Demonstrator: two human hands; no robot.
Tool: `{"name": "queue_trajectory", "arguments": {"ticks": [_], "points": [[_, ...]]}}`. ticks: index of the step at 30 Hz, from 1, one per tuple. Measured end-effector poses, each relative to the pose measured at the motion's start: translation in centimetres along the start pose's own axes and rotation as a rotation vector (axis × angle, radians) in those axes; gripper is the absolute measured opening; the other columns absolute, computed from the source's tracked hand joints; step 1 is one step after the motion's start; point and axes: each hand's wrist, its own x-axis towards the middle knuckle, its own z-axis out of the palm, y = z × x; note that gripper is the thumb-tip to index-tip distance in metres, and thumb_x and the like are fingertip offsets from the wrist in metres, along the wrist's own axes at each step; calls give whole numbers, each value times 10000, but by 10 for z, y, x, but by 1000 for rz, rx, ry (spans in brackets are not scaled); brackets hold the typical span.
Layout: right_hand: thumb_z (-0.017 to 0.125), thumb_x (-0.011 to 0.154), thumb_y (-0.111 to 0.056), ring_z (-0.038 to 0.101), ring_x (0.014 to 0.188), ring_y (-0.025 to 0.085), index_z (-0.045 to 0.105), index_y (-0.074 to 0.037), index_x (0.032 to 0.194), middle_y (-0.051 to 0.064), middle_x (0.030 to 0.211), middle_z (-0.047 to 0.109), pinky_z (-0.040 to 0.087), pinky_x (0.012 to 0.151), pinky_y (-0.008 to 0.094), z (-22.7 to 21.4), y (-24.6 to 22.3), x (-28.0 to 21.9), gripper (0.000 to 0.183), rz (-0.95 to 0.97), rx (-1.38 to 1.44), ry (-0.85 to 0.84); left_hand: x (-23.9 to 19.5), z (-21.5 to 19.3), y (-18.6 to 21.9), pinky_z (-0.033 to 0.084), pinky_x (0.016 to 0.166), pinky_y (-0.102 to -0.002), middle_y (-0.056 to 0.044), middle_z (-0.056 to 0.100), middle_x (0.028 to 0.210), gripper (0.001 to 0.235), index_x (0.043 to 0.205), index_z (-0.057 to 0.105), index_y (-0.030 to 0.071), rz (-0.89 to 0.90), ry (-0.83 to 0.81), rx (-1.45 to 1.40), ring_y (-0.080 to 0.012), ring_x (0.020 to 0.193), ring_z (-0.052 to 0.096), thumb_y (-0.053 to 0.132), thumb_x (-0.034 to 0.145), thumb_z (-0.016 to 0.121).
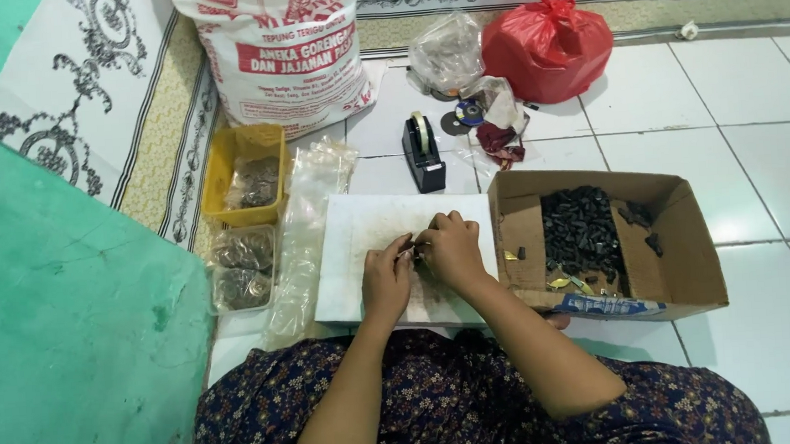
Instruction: A person sitting on the floor is manually assembling small black components by inserting silver pins into them, working from a cardboard box and plastic bags.
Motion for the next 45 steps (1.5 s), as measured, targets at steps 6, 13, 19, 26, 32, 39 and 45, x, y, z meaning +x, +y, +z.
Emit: {"name": "queue_trajectory", "arguments": {"ticks": [6,13,19,26,32,39,45], "points": [[769,863,-204,602,976,234,801,-198,923,23,894,667,416,908,425,-28,15,-2,68,43,149,50,-11,2,31,533,871,-334,-69,722,1229,308,1319,674,153,117,202,33,-212,1012,587,101,1040,556],[754,860,-284,642,1057,282,795,-246,971,50,977,695,484,872,476,-84,123,-26,124,198,81,142,3,44,70,529,749,-311,41,724,1070,293,1198,709,205,422,327,44,-164,836,588,69,938,699],[734,933,-265,524,1373,425,800,-157,1086,168,1172,724,375,1069,673,-77,265,-74,198,602,281,131,22,145,105,528,762,-352,-63,722,1030,206,1125,736,120,518,65,-12,-229,860,623,206,938,736],[770,861,-343,717,1105,336,817,-309,1009,64,1040,797,572,911,467,-16,334,-92,160,910,178,60,34,285,97,589,748,-347,-111,692,949,229,1105,741,66,208,-362,54,-265,904,681,118,882,724],[733,887,-306,740,1006,374,820,-165,1013,161,952,788,590,867,485,-26,316,-75,208,946,218,-17,52,350,78,634,732,-390,-176,681,922,248,1093,723,-10,37,-332,266,-291,878,709,42,851,726],[677,940,-197,735,990,388,806,-91,1099,209,989,777,606,833,474,-46,298,-66,230,899,310,-84,59,375,42,648,711,-436,-158,702,855,141,984,730,3,43,-355,360,-310,843,740,22,844,740],[693,937,-154,714,1056,390,801,-76,1107,226,1063,767,607,837,460,-55,293,-67,216,884,387,-96,51,338,86,643,738,-435,-148,743,912,170,1005,748,41,2,-354,94,-314,919,735,88,842,758]]}}
